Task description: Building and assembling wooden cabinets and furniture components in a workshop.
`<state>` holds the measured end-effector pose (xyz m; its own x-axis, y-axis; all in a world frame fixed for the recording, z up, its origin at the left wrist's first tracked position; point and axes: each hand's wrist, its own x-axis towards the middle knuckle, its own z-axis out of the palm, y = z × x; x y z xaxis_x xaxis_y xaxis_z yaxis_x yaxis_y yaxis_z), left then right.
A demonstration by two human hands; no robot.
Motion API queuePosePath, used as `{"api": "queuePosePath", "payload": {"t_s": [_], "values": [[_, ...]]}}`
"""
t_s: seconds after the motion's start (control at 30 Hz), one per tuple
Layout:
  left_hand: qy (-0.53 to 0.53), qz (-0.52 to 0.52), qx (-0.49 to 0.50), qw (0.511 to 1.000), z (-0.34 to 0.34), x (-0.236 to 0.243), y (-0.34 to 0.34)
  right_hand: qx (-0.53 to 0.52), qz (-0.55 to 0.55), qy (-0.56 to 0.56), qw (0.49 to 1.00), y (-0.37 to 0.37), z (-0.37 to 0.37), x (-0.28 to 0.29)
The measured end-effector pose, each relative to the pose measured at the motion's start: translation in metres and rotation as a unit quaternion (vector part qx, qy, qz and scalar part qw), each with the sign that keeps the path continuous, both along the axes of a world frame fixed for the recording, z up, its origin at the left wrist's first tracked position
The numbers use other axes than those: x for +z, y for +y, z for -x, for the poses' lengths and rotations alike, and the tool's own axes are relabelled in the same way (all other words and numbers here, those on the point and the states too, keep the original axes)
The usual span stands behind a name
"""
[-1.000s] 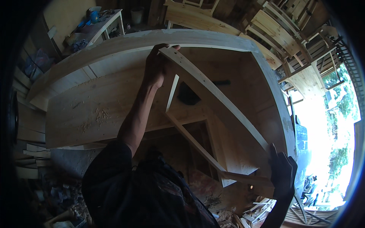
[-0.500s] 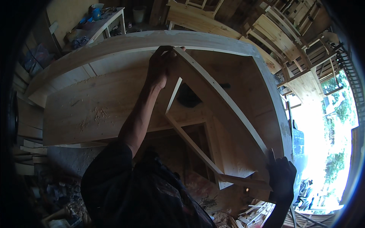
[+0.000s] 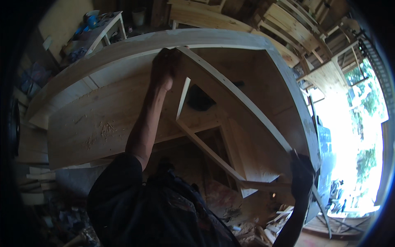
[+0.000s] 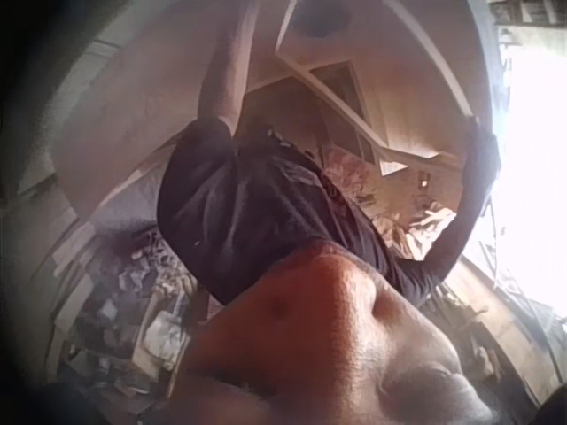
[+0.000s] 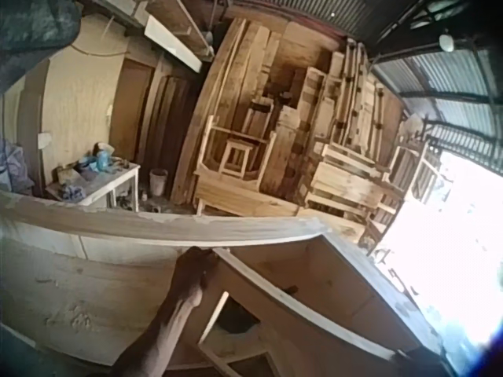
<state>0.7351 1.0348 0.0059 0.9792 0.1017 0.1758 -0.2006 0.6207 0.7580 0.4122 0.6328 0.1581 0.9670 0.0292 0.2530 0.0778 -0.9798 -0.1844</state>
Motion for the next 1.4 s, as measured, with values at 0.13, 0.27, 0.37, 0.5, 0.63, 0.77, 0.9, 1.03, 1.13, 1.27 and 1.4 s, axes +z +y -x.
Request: {"api": "queuePosePath", "payload": {"t_s": [0.13,0.27,0.37,0.5,0.63,0.77,0.9,1.03,1.13,1.27,1.4], "values": [[-0.056,-0.086,0.035,0.994,-0.012,-0.018,0.006,-0.015,-0.071,-0.024,0.997,0.005,-0.001,-0.006],[-0.102,-0.185,0.059,0.976,-0.03,-0.038,0.014,-0.017,-0.003,-0.048,0.999,0.016,-0.001,-0.005],[-0.154,-0.214,0.077,0.961,-0.04,-0.043,0.021,-0.025,-0.041,-0.069,0.996,0.024,-0.003,-0.005],[-0.183,-0.189,0.054,0.963,-0.041,-0.041,0.023,-0.063,-0.087,-0.083,0.991,0.035,-0.004,-0.005],[-0.094,-0.014,-0.051,0.994,-0.041,-0.038,0.023,-0.107,-0.058,-0.124,0.985,0.049,-0.003,-0.011],[-0.113,-0.011,-0.072,0.991,-0.053,-0.046,0.03,-0.119,-0.038,-0.165,0.978,0.053,-0.003,-0.019],[-0.199,-0.287,0.118,0.93,-0.067,-0.06,0.037,-0.11,-0.033,-0.194,0.974,0.047,-0.005,-0.024],[-0.175,-0.226,0.107,0.952,-0.068,-0.066,0.036,-0.1,-0.042,-0.207,0.972,0.045,-0.005,-0.027],[-0.126,-0.05,-0.006,0.991,-0.064,-0.06,0.033,-0.087,-0.025,-0.203,0.975,0.046,-0.004,-0.026],[-0.085,-0.032,-0.007,0.996,-0.059,-0.05,0.03,-0.103,-0.041,-0.173,0.979,0.045,-0.004,-0.022],[-0.078,-0.033,-0.041,0.996,-0.062,-0.049,0.033,-0.088,-0.068,-0.159,0.981,0.043,-0.006,-0.02]]}}
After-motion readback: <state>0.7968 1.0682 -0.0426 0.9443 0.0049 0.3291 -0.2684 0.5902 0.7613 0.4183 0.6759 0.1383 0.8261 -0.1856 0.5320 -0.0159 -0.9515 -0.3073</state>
